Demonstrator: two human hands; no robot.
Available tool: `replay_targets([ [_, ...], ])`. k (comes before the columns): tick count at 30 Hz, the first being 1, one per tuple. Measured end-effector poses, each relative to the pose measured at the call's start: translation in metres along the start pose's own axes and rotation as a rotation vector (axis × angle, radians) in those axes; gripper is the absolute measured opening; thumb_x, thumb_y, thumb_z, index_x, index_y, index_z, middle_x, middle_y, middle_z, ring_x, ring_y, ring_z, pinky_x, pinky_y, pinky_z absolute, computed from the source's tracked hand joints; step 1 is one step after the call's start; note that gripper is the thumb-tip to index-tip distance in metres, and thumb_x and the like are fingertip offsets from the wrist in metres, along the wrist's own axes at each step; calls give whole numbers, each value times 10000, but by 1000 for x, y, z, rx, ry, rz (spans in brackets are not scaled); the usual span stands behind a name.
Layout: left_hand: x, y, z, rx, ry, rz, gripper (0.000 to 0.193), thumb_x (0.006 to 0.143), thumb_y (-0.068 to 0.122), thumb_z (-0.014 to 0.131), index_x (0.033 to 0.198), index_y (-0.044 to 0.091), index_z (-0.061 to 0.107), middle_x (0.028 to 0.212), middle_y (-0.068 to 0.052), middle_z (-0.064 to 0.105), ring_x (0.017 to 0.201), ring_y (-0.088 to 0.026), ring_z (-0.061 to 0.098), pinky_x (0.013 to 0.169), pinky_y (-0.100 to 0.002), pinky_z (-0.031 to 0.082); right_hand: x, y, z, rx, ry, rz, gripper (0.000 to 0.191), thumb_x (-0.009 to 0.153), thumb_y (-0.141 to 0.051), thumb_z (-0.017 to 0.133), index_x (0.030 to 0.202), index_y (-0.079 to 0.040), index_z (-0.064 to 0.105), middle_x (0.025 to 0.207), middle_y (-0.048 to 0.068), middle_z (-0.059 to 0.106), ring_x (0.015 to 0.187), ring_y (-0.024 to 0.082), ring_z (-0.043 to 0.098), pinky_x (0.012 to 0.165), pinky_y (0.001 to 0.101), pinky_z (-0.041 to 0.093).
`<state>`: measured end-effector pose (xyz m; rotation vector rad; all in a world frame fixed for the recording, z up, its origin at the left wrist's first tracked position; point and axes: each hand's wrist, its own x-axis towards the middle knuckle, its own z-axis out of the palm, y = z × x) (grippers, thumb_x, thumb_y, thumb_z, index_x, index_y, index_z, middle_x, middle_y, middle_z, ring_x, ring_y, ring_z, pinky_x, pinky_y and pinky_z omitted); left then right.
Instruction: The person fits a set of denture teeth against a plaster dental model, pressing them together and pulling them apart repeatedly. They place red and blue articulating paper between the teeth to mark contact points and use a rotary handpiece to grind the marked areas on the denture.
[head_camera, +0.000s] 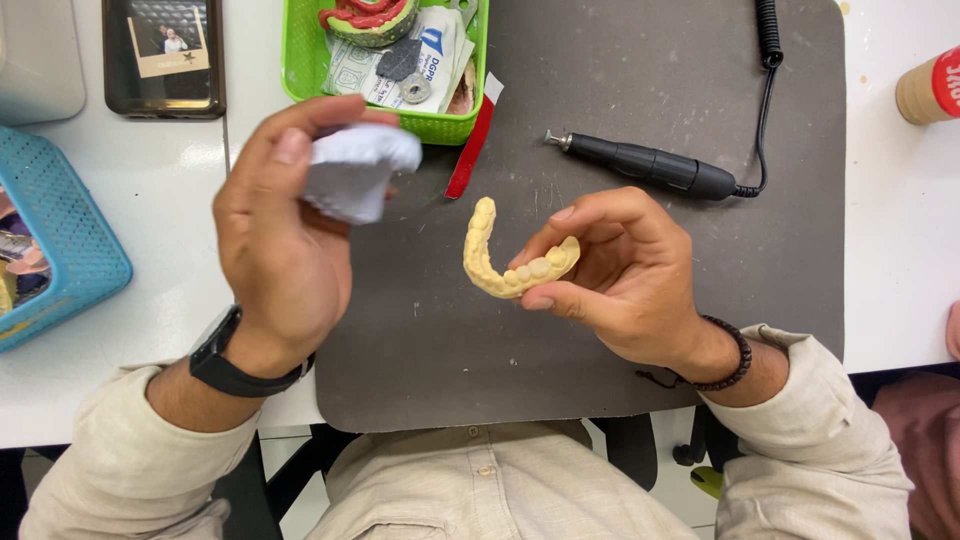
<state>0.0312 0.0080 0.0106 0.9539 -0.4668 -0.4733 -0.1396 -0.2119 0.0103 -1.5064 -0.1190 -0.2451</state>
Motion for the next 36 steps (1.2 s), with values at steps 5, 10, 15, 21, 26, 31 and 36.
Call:
replay_targets([
  [5, 11, 17, -5, 888, -424, 256, 350, 937, 77, 666, 1285, 58, 702, 810, -10, 713, 635, -94, 682, 578, -262, 542, 0, -5, 0, -55, 55, -40, 454, 961, 76, 778, 1346, -3, 551, 1101, 149, 673, 1031, 189, 744, 894, 337, 696],
  [10, -3, 6, 10, 1114, -580, 688, 514, 860, 139, 872, 1325, 62, 668, 778, -4, 616, 596, -157, 546, 532, -327, 419, -1, -7, 9, -107, 70, -41, 438, 911, 74, 814, 1289, 39, 593, 1192, 157, 655, 1061, 185, 711, 918, 307, 651],
  [15, -4, 1, 9, 1178, -595, 740, 492, 892, 141, 866, 1329, 58, 656, 786, 10, 611, 607, -145, 544, 533, -324, 404, 4, -10, 7, -248, 27, -109, 409, 852, 73, 853, 1201, 39, 644, 1139, 159, 694, 1012, 164, 720, 850, 269, 648],
  [21, -6, -2, 11, 1156, -597, 724, 471, 886, 137, 839, 1314, 52, 662, 762, 9, 593, 584, -148, 528, 520, -327, 395, 6, -12, 8, -291, -5, -113, 386, 824, 88, 864, 1154, 27, 673, 1091, 150, 702, 961, 146, 715, 780, 240, 622],
  [26, -6, -2, 10, 1138, -601, 720, 463, 897, 140, 839, 1311, 45, 656, 770, 8, 595, 589, -143, 533, 519, -324, 392, 6, -12, 8, -295, -13, -113, 349, 827, 89, 863, 1120, 22, 685, 1088, 148, 705, 941, 144, 726, 753, 229, 623],
  [31, -6, -3, 10, 1129, -609, 710, 464, 890, 143, 841, 1305, 42, 660, 758, 9, 593, 574, -137, 526, 506, -321, 386, 5, -11, 6, -300, -20, -95, 323, 825, 71, 863, 1093, 17, 690, 1069, 141, 709, 924, 130, 721, 680, 200, 609],
  [36, -7, -4, 10, 1119, -612, 708, 460, 894, 145, 841, 1303, 47, 656, 765, 4, 594, 582, -142, 530, 511, -324, 386, 6, -13, 6, -380, -15, -104, 316, 801, 47, 887, 1053, 7, 702, 1031, 129, 727, 816, 90, 688, 580, 164, 508],
])
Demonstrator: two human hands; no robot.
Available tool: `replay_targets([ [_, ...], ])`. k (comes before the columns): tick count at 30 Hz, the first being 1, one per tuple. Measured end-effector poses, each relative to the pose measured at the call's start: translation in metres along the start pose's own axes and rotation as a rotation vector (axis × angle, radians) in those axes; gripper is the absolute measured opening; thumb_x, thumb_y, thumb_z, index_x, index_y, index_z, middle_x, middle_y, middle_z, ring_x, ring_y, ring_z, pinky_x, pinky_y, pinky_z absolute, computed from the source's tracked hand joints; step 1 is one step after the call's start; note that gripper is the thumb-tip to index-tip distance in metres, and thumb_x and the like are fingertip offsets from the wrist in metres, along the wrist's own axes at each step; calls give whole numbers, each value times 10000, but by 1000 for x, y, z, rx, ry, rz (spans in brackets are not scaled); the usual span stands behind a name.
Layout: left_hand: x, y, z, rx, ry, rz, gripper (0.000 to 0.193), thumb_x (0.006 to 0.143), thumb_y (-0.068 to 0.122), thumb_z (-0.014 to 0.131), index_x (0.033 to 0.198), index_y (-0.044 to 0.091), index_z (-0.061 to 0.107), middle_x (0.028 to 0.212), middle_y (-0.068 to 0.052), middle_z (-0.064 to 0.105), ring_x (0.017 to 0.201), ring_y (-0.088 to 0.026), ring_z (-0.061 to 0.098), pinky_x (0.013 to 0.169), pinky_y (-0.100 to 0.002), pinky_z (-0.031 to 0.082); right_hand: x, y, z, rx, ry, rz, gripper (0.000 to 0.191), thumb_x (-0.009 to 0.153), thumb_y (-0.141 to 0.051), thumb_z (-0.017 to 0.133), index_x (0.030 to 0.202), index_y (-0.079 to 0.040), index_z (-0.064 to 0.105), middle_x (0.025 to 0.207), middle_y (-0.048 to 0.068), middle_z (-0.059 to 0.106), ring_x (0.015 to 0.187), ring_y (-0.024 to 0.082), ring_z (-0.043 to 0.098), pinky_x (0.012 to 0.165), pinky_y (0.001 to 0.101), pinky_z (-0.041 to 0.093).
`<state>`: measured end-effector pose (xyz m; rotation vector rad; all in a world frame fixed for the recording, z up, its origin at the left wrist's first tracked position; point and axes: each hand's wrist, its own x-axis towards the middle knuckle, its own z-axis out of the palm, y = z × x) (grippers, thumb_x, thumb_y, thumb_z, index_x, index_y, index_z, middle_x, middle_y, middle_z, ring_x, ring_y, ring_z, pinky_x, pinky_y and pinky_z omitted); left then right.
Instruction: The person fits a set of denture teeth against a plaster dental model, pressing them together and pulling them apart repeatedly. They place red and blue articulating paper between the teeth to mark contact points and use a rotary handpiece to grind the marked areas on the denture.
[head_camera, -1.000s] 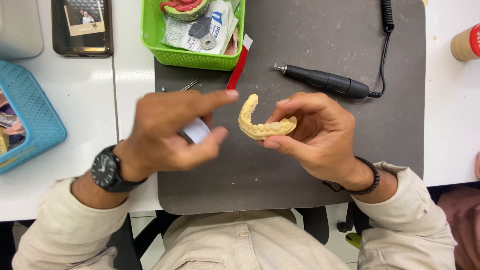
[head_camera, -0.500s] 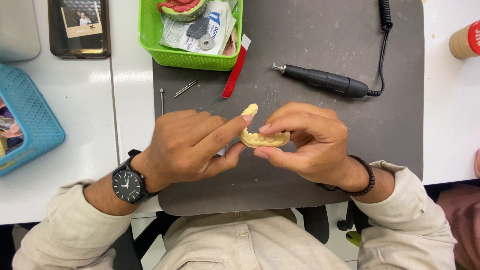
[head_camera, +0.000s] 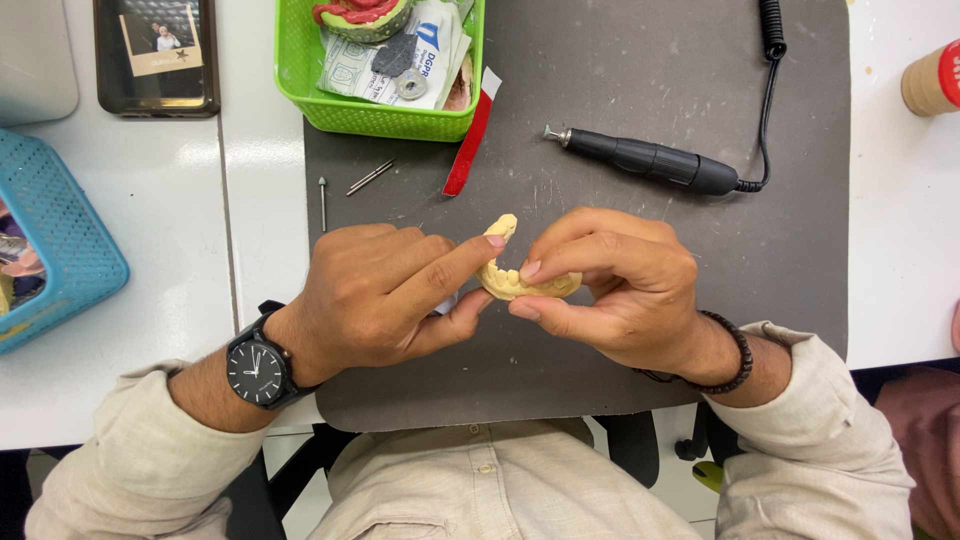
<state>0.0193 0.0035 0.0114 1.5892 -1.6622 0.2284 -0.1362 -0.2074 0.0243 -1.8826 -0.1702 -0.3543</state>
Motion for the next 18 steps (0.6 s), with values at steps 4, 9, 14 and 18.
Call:
replay_targets([
  [4, 0, -1, 0, 2, 0, 8, 462, 891, 145, 844, 1303, 44, 659, 759, 8, 590, 579, -139, 530, 506, -326, 382, 1, -2, 4, 128, 41, 23, 349, 803, 38, 862, 1076, 16, 646, 1043, 135, 706, 911, 121, 719, 701, 237, 609],
  [9, 0, 0, 0, 3, -1, 9, 456, 891, 147, 840, 1299, 46, 662, 773, 5, 601, 581, -142, 531, 506, -327, 384, 4, -3, 3, 41, 38, -22, 346, 795, 21, 873, 1064, 7, 655, 1022, 135, 714, 866, 102, 706, 653, 246, 568],
  [14, -1, 0, -1, -2, 0, 17, 464, 916, 157, 838, 1328, 51, 654, 810, 7, 627, 596, -141, 536, 518, -324, 392, 4, -5, -1, -122, -5, -66, 281, 826, -13, 883, 1037, -36, 699, 998, 116, 738, 750, 54, 665, 522, 195, 453],
  [18, -1, -1, 0, -2, 5, 13, 466, 922, 163, 843, 1337, 60, 656, 808, 13, 628, 594, -130, 537, 516, -314, 394, 6, -6, -2, -165, -10, -130, 277, 849, -44, 886, 1048, -47, 694, 1005, 104, 736, 814, 87, 711, 555, 182, 525],
])
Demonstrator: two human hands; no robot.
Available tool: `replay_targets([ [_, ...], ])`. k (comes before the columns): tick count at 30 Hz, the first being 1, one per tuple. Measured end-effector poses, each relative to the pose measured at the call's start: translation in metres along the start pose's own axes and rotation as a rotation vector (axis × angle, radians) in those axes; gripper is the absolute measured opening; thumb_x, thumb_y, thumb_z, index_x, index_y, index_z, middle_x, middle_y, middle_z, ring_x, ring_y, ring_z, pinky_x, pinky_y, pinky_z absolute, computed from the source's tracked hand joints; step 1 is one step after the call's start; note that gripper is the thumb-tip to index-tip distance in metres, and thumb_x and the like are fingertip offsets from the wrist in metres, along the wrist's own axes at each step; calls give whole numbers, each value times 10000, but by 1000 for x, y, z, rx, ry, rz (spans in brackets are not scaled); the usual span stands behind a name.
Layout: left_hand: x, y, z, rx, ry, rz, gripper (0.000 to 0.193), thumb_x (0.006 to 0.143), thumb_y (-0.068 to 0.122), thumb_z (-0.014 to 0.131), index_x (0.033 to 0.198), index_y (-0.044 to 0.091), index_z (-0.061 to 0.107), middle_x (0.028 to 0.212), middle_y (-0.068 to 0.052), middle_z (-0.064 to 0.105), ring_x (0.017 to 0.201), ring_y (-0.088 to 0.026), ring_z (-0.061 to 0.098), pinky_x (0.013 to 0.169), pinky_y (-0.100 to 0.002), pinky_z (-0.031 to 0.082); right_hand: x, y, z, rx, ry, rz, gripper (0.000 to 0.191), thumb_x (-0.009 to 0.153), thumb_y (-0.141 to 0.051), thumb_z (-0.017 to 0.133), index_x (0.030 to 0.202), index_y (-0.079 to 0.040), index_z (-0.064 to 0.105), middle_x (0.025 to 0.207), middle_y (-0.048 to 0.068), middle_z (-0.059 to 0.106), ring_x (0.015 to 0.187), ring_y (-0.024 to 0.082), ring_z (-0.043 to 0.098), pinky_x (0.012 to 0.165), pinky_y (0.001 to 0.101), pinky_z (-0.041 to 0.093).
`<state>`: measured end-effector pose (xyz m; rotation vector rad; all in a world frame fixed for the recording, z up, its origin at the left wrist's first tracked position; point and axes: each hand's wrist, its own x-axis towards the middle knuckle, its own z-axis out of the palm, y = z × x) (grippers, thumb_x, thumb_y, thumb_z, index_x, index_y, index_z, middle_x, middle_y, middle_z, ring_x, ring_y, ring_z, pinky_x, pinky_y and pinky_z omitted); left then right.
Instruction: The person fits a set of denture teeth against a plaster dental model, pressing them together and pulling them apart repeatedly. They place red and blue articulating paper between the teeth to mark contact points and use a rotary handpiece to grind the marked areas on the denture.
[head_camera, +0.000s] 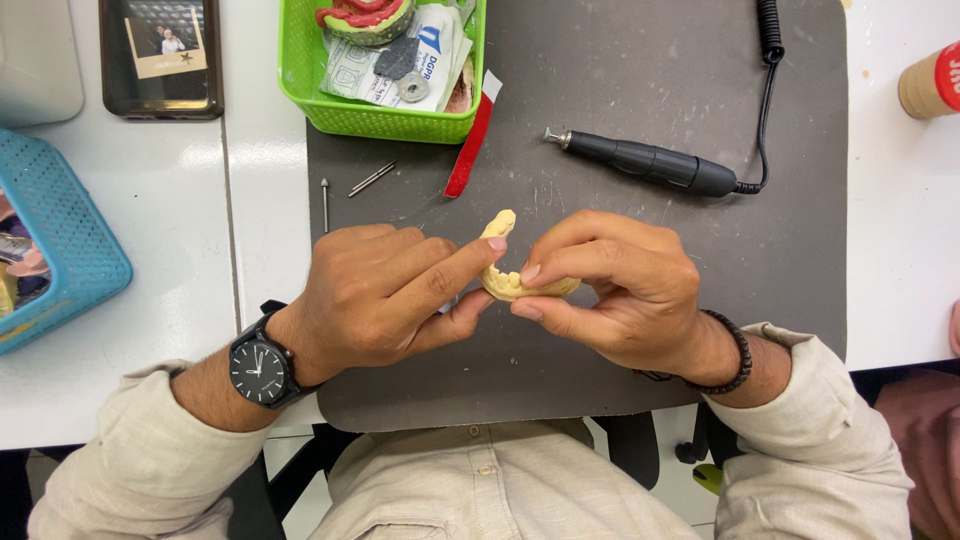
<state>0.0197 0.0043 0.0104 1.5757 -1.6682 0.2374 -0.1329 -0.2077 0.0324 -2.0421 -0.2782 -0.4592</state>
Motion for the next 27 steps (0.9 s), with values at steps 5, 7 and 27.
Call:
replay_targets([
  [5, 0, -1, 0, 29, 2, 15, 473, 922, 163, 839, 1347, 64, 655, 809, 11, 622, 605, -139, 533, 527, -321, 398, 1, -1, 1, -20, 18, -24, 303, 840, -42, 891, 1053, -32, 676, 995, 112, 738, 836, 121, 737, 643, 215, 566],
  [7, 0, -2, 0, 36, 1, 25, 477, 924, 162, 841, 1351, 64, 654, 815, 14, 624, 606, -130, 533, 523, -313, 396, 2, -2, 2, 54, 11, -6, 326, 864, -38, 881, 1097, -15, 654, 1027, 119, 732, 886, 140, 747, 701, 228, 606],
  [27, -1, -4, 3, 68, 8, 34, 479, 941, 166, 849, 1368, 77, 650, 822, 23, 631, 608, -114, 525, 516, -302, 388, 5, 2, 0, -100, -1, -113, 346, 848, -46, 901, 1098, -44, 662, 998, 120, 733, 886, 168, 755, 711, 241, 636],
])
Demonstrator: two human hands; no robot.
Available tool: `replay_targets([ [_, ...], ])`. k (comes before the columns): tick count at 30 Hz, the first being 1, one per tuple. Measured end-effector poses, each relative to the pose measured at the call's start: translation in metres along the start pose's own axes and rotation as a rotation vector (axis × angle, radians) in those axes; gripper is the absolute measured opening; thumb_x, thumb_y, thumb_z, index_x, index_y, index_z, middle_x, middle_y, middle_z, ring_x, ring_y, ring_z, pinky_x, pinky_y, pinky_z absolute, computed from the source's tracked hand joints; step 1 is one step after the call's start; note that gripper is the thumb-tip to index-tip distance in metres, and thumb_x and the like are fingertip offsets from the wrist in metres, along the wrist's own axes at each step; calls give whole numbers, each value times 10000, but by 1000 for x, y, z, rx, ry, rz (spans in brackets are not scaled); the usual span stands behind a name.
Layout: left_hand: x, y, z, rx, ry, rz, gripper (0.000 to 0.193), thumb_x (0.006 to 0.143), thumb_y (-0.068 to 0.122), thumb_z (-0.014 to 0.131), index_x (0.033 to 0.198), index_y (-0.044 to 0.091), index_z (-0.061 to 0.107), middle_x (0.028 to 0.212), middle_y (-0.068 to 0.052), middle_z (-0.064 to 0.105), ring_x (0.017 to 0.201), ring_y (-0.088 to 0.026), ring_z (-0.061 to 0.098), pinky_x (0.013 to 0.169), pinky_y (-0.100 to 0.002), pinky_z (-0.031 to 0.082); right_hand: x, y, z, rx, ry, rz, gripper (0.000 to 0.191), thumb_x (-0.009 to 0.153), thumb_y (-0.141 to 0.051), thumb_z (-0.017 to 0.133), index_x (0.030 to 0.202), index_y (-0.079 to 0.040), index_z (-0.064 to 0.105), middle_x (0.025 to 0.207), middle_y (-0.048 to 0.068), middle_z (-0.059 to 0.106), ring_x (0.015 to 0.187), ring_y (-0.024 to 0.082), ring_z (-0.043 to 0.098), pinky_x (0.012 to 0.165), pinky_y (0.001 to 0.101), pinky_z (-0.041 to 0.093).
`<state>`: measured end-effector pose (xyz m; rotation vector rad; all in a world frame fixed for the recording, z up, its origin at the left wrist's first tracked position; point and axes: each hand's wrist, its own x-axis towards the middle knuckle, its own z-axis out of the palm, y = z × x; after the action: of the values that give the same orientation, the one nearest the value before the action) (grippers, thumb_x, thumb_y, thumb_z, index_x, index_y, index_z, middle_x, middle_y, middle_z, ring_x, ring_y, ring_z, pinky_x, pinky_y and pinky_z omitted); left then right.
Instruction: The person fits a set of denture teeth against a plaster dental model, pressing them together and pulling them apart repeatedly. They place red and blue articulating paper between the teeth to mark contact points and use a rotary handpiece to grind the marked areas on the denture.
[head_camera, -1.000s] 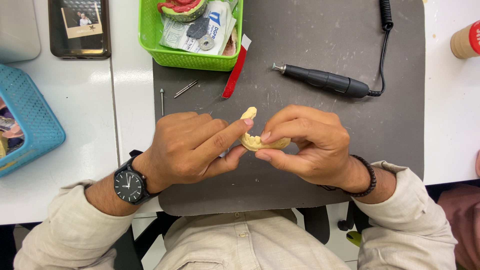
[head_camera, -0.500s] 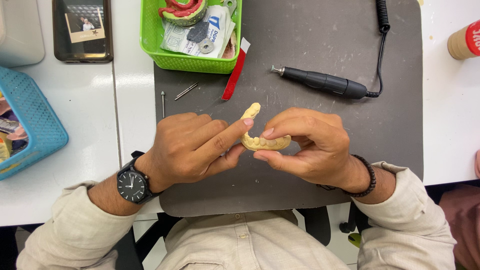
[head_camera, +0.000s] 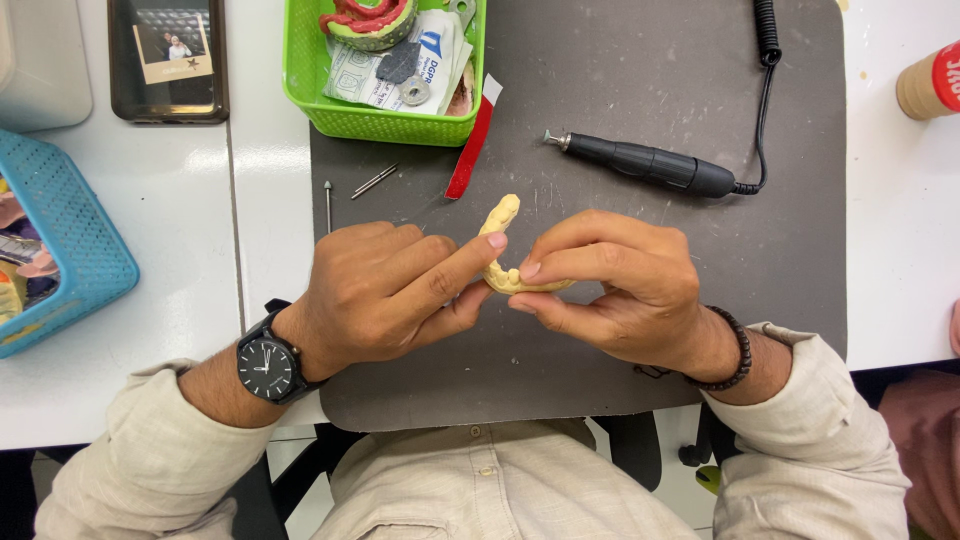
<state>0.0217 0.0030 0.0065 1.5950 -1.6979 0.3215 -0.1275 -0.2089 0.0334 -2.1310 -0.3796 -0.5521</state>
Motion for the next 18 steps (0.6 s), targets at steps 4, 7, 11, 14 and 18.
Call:
replay_targets([
  [4, 0, -1, -1, -6, 15, -5, 485, 941, 155, 848, 1373, 80, 641, 842, 18, 635, 626, -122, 538, 531, -310, 391, 1, 1, 1, 28, 32, 29, 358, 853, -65, 897, 1108, -24, 648, 1006, 120, 728, 898, 166, 750, 748, 266, 624],
  [7, 0, -1, 0, 0, 20, -7, 491, 932, 144, 846, 1371, 76, 638, 836, 16, 639, 620, -126, 542, 528, -311, 390, 2, 2, 1, 21, 20, 13, 323, 855, -53, 891, 1089, -27, 670, 1010, 126, 725, 896, 171, 748, 752, 271, 632],
  [11, 0, -3, 3, 6, 23, -1, 499, 929, 139, 852, 1373, 66, 635, 802, 14, 630, 605, -120, 546, 520, -303, 393, 4, 3, 1, 47, -2, -11, 308, 864, -37, 882, 1097, -31, 681, 1022, 129, 724, 908, 178, 754, 720, 246, 654],
  [14, -1, -3, 4, -1, 35, -6, 510, 936, 132, 845, 1389, 63, 619, 815, 13, 636, 621, -126, 553, 536, -306, 403, 3, 3, 1, 39, 22, -1, 318, 858, -39, 887, 1094, -29, 673, 1013, 124, 728, 897, 165, 752, 746, 262, 645],
  [18, -1, -3, 3, -6, 29, -7, 519, 929, 136, 848, 1389, 69, 617, 820, 12, 643, 624, -127, 560, 534, -311, 407, -1, 4, 1, 52, 17, 20, 331, 852, -39, 887, 1097, -18, 665, 1008, 126, 731, 901, 162, 747, 741, 255, 630],
])
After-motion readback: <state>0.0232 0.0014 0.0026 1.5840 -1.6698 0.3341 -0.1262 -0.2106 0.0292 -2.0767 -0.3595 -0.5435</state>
